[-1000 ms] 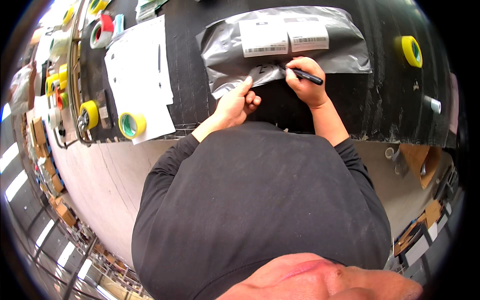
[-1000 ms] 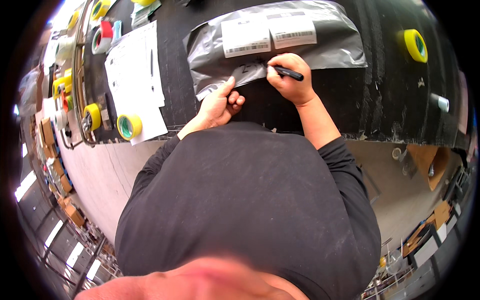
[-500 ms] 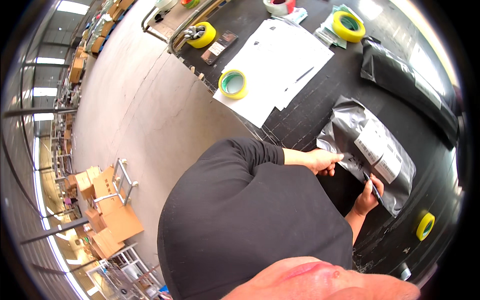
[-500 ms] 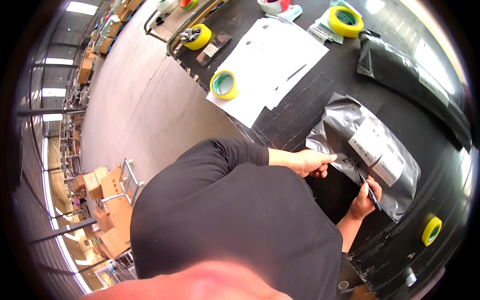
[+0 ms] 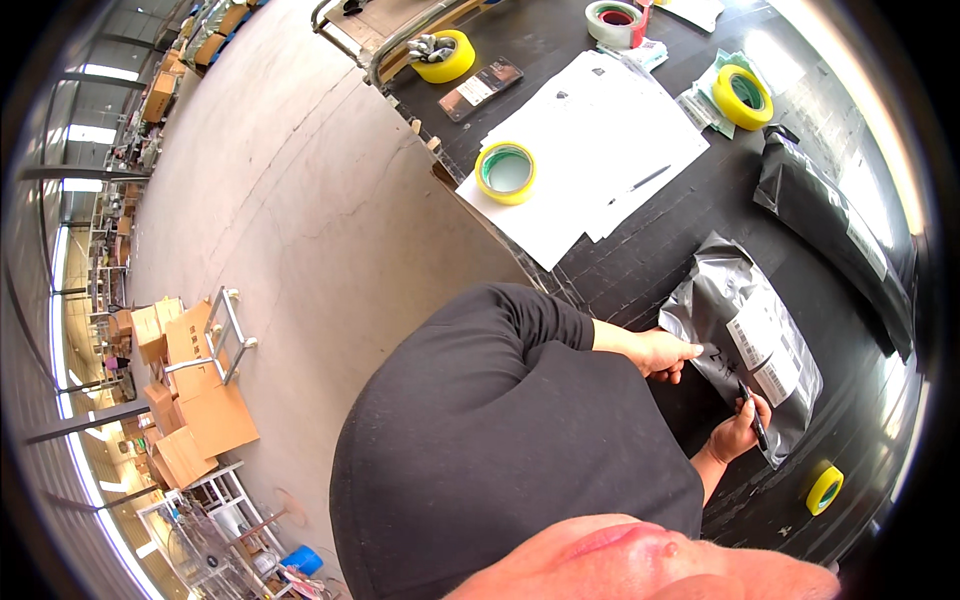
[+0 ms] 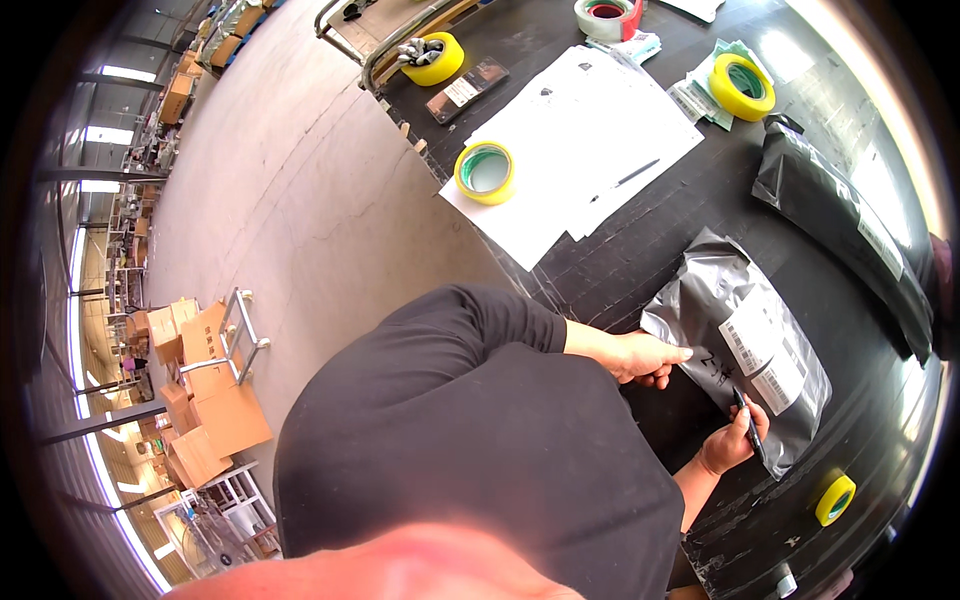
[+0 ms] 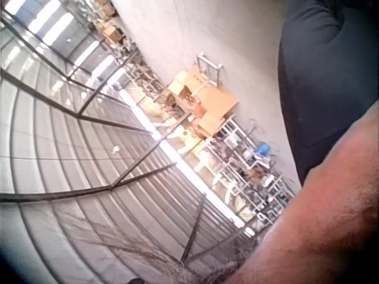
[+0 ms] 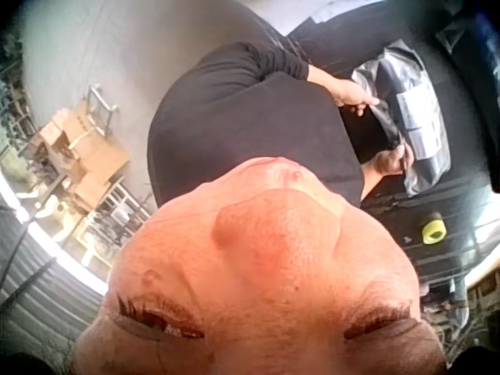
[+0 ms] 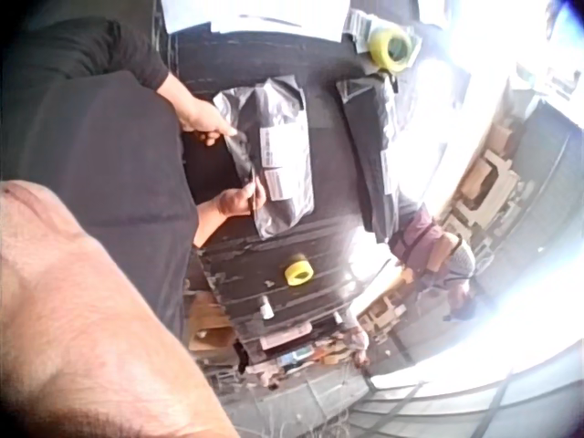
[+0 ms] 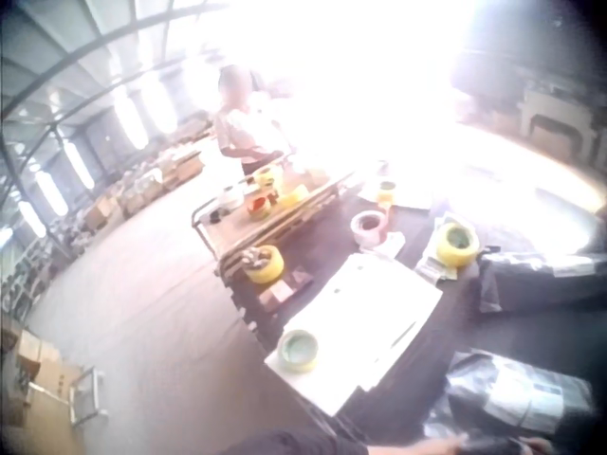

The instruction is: The person retrieves a black plastic shipping bag and places a rolled item inside it. They fold the bag closed, affix a shipping label, and use a marker to write on the package.

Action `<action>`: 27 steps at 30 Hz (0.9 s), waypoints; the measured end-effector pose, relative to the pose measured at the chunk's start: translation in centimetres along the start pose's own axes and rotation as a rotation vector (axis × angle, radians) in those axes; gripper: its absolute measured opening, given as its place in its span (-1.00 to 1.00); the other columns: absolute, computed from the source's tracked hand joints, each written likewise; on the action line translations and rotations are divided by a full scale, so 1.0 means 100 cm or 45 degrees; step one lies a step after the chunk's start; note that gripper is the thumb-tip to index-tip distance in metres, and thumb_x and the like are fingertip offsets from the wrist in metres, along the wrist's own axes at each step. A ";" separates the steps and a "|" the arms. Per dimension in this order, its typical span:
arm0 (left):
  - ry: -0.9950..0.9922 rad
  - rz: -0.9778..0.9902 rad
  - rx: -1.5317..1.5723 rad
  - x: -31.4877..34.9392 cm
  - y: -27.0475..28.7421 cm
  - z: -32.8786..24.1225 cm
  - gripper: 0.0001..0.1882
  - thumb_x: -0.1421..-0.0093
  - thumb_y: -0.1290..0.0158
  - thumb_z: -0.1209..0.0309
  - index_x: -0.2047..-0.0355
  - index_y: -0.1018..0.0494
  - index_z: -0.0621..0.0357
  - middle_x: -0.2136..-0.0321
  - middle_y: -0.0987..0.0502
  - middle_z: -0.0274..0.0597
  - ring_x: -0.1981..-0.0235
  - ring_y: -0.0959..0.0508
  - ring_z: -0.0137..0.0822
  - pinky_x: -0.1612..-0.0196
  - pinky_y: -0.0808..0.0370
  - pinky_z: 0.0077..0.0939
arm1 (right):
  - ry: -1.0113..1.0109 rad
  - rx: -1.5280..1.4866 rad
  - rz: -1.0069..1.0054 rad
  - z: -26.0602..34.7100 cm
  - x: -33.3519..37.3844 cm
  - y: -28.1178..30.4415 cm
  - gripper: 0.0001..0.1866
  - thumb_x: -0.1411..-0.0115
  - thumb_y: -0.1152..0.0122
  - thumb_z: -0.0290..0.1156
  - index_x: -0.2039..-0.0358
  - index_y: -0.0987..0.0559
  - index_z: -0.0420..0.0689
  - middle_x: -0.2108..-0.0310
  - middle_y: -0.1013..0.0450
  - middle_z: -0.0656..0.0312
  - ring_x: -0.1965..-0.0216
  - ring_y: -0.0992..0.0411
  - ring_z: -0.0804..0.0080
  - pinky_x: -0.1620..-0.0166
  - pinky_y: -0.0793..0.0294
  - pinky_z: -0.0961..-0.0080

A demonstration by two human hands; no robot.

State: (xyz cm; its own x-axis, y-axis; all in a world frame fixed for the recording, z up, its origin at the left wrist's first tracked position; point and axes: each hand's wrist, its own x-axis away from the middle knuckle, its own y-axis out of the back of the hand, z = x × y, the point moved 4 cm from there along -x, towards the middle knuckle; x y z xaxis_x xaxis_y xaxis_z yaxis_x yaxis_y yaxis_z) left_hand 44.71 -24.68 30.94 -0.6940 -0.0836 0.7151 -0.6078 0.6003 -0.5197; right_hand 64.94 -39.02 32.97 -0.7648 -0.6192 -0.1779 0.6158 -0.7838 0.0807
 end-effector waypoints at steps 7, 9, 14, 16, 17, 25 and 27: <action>0.002 0.023 -0.013 0.005 0.001 -0.001 -0.46 -0.36 0.07 -0.01 0.70 -0.31 -0.02 0.67 -0.42 -0.28 0.65 -0.29 -0.46 0.48 -0.31 -0.56 | -0.091 -0.046 -0.065 -0.002 -0.002 0.001 -0.88 -0.26 -0.10 -0.49 0.23 -0.54 -0.21 0.38 -0.49 0.27 0.42 -0.40 0.58 0.26 -0.37 0.69; -0.001 0.019 -0.011 0.004 0.002 0.000 -0.46 -0.36 0.07 -0.01 0.70 -0.31 -0.02 0.67 -0.42 -0.28 0.65 -0.29 -0.46 0.48 -0.31 -0.56 | -0.107 -0.079 -0.071 -0.003 -0.002 -0.001 -0.88 -0.26 -0.11 -0.48 0.23 -0.54 -0.21 0.38 -0.48 0.28 0.43 -0.40 0.58 0.27 -0.37 0.70; -0.013 0.016 0.010 0.001 0.008 0.004 -0.46 -0.36 0.07 -0.02 0.71 -0.30 -0.02 0.68 -0.42 -0.27 0.66 -0.27 -0.46 0.49 -0.29 -0.55 | -0.143 -0.132 -0.064 0.002 0.000 -0.007 -0.89 -0.25 -0.10 -0.49 0.23 -0.54 -0.20 0.37 -0.47 0.29 0.42 -0.41 0.57 0.26 -0.40 0.71; 0.005 0.009 0.014 0.007 0.010 0.001 -0.46 -0.36 0.06 -0.02 0.71 -0.29 -0.03 0.68 -0.42 -0.27 0.66 -0.27 -0.46 0.50 -0.28 -0.55 | -0.161 -0.151 -0.066 0.003 0.002 -0.009 -0.88 -0.25 -0.10 -0.49 0.23 -0.54 -0.21 0.36 -0.47 0.28 0.42 -0.41 0.57 0.25 -0.41 0.71; 0.014 0.005 0.014 0.009 0.009 0.000 -0.46 -0.36 0.06 -0.02 0.71 -0.29 -0.03 0.68 -0.42 -0.27 0.66 -0.27 -0.46 0.51 -0.27 -0.55 | -0.156 -0.151 -0.068 0.004 0.003 -0.009 -0.88 -0.25 -0.10 -0.49 0.23 -0.54 -0.21 0.36 -0.46 0.28 0.41 -0.42 0.56 0.24 -0.42 0.71; -0.008 0.095 -0.031 -0.010 0.009 0.010 -0.48 -0.30 -0.01 -0.01 0.67 -0.42 0.07 0.69 -0.42 -0.29 0.67 -0.27 -0.48 0.53 -0.25 -0.57 | -0.177 -0.185 -0.114 0.003 0.004 -0.003 -0.87 -0.26 -0.05 -0.50 0.22 -0.52 -0.23 0.34 -0.49 0.21 0.40 -0.44 0.54 0.25 -0.42 0.71; -0.008 0.096 -0.028 -0.008 0.009 0.008 -0.48 -0.30 -0.02 -0.01 0.67 -0.43 0.08 0.69 -0.42 -0.29 0.67 -0.27 -0.49 0.53 -0.25 -0.57 | -0.187 -0.197 -0.137 -0.001 0.003 0.001 -0.88 -0.26 -0.07 -0.50 0.23 -0.53 -0.22 0.35 -0.48 0.23 0.40 -0.43 0.54 0.25 -0.43 0.69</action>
State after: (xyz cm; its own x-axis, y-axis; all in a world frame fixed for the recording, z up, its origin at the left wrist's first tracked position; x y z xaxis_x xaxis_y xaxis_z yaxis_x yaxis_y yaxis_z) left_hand 44.39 -24.72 29.55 -0.7401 -0.0426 0.6712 -0.5452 0.6224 -0.5616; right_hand 64.80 -39.27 32.77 -0.8400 -0.5416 -0.0321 0.5422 -0.8360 -0.0847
